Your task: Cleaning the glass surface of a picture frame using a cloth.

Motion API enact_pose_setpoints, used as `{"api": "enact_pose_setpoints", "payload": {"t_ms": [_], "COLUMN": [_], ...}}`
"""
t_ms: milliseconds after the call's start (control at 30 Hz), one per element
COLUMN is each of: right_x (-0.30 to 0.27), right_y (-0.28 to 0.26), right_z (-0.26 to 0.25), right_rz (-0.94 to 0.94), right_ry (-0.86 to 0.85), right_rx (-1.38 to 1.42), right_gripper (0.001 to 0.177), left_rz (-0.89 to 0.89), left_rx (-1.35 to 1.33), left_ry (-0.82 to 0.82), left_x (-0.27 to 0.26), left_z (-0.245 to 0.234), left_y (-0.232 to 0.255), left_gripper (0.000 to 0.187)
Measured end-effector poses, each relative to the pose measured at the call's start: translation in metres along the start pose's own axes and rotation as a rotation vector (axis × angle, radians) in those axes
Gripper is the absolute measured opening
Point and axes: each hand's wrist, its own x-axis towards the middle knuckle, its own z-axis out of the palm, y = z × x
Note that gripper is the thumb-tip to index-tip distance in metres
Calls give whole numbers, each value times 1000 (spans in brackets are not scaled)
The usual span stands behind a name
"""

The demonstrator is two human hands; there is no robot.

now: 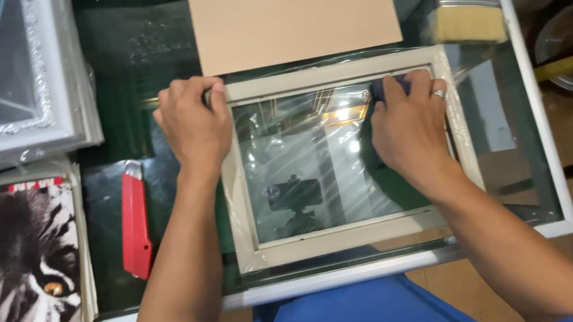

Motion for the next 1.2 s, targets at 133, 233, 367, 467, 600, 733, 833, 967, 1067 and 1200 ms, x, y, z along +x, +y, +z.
{"api": "enact_pose_setpoints", "payload": {"t_ms": [133,233,367,467,600,733,833,967,1067,1200], "right_x": [12,22,42,51,17,-26,-26,-25,-26,-47], "right_y": [-51,-101,-138,-141,-132,-118,-91,-12,31,26], "right_z": [9,9,25,30,-3,-47,-70,-89,-80,-32], "right_rz": [-130,-240,-494,-616,-707,-843,-799,-231,-33,-261], "right_ry": [26,-20,35,101,-89,-303,-590,-546,-344,-104], "right_rx": [3,158,306,301,383,408,738,974,623,84], "right_gripper": [35,30,18,12,27,43,37,37,40,64], "left_rz": [-31,-29,-28,-38,-59,-54,68,46,40,-47], "left_rx": [-8,-17,-12,-24,-39,-27,12,22,36,8], "left_ry": [4,17,5,-12,-7,-8,89,37,38,-16], "left_x": [-1,0,1,1,1,0,-3,-4,-4,-2], "left_z": [1,2,1,-1,-1,1,-7,-10,-11,-4], "left_y": [0,-3,-5,-5,-3,-2,7,13,15,7], "left_gripper": [4,3,4,4,5,7,8,8,9,9]}}
